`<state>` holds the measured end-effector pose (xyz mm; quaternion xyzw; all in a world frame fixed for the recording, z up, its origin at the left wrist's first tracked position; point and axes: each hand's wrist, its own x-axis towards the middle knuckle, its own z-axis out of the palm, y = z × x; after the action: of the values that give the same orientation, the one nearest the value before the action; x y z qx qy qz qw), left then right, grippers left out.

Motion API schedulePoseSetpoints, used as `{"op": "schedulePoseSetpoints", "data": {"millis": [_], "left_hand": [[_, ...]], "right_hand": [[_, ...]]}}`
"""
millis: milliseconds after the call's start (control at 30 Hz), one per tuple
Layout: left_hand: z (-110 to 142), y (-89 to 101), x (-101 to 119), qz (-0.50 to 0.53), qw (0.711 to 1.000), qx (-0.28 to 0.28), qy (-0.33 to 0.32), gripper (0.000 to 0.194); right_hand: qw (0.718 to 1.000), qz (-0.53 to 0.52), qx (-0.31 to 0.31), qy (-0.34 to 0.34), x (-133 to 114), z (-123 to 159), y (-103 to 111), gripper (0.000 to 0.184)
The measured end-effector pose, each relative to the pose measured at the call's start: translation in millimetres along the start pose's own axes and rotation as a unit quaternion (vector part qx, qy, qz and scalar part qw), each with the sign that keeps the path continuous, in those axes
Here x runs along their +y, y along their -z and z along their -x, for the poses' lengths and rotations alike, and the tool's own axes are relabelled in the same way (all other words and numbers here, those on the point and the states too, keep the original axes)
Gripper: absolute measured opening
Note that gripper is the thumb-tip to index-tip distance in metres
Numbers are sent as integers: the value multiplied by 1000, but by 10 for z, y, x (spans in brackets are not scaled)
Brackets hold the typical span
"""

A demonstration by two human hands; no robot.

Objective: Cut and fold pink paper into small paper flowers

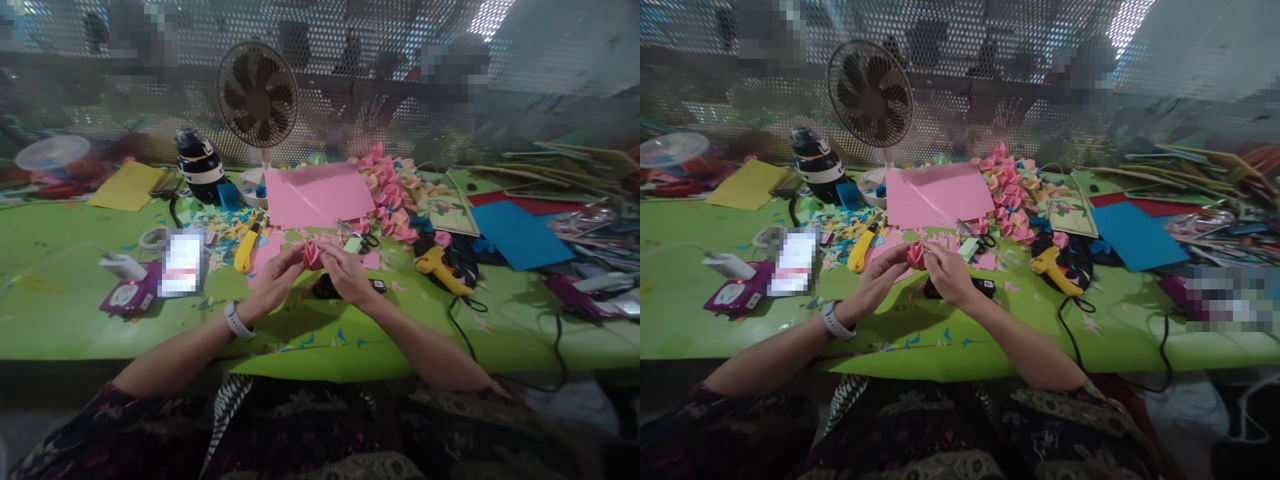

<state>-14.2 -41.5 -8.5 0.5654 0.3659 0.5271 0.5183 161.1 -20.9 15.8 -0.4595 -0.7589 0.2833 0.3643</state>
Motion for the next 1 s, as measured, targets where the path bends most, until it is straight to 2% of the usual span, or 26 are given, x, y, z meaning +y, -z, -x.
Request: {"op": "schedulePoseSetpoints", "data": {"millis": [200, 433, 567, 667, 767, 867, 933, 1000], "left_hand": [[-54, 3, -63, 6, 1000, 26, 5, 34], [-66, 29, -86, 21, 1000, 14, -17, 31], [-61, 55, -95, -48, 998, 22, -39, 22], [-74, 80, -58, -125, 988, 43, -75, 17], [-104, 96, 9, -129, 986, 56, -88, 13], [-130, 102, 61, -63, 997, 43, -25, 19], [-138, 102, 75, -5, 999, 29, 22, 25], [-140, 102, 73, 48, 998, 22, 43, 28]], "right_hand": [[998, 49, -2, 25, -20, 40, -6, 49], [995, 43, 1, 85, 39, 69, -21, 55], [995, 48, 27, 87, 73, 39, -59, 45], [991, 62, 49, 113, 79, 7, -68, 32], [995, -24, 43, 82, 84, -36, -41, 26], [987, -160, 0, 7, 95, -83, 0, 25], [976, -217, -14, -25, 97, -104, 17, 27], [965, -258, -12, -47, 88, -111, 21, 29]]}}
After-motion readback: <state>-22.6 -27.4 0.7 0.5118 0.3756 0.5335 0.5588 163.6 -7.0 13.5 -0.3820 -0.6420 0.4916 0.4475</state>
